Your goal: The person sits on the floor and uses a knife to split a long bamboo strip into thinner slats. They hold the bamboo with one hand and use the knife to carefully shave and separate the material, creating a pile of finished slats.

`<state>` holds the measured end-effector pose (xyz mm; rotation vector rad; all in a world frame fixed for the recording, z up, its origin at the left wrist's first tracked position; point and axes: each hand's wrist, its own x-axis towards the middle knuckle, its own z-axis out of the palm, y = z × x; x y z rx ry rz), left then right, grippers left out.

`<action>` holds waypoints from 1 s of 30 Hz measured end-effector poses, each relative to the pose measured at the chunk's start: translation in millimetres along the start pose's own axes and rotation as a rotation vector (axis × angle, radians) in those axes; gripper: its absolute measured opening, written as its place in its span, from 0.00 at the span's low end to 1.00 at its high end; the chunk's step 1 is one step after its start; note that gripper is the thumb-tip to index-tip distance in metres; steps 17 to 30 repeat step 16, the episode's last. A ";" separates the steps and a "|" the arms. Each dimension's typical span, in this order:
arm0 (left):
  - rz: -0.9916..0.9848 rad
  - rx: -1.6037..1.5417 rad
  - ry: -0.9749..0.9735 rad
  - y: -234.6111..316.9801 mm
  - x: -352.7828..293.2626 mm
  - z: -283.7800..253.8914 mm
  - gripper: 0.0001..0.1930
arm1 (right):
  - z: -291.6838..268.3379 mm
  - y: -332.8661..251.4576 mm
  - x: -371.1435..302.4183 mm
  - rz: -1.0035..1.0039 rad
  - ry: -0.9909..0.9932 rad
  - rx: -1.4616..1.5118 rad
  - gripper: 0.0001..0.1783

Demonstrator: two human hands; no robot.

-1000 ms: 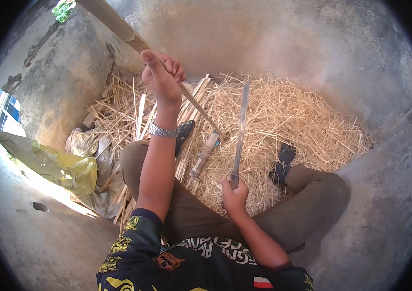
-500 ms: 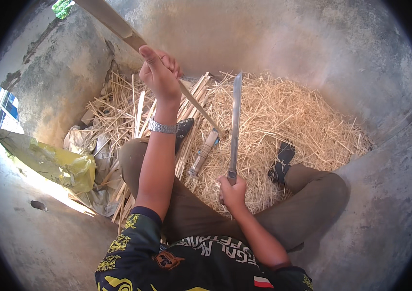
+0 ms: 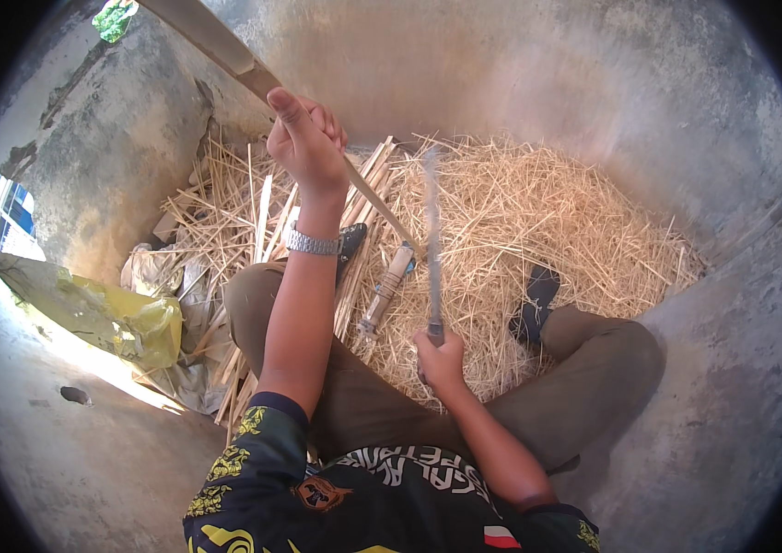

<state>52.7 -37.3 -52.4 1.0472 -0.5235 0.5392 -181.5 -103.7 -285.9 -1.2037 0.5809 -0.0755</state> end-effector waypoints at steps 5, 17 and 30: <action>0.001 -0.021 0.026 0.9 -0.9 3.4 0.33 | -0.6 23.1 17.0 -0.110 0.113 -0.352 0.12; 0.030 0.030 0.048 -7.3 1.2 -1.2 0.32 | -2.1 23.6 22.0 -0.069 0.078 -0.518 0.11; 0.030 0.030 0.048 -7.3 1.2 -1.2 0.32 | -2.1 23.6 22.0 -0.069 0.078 -0.518 0.11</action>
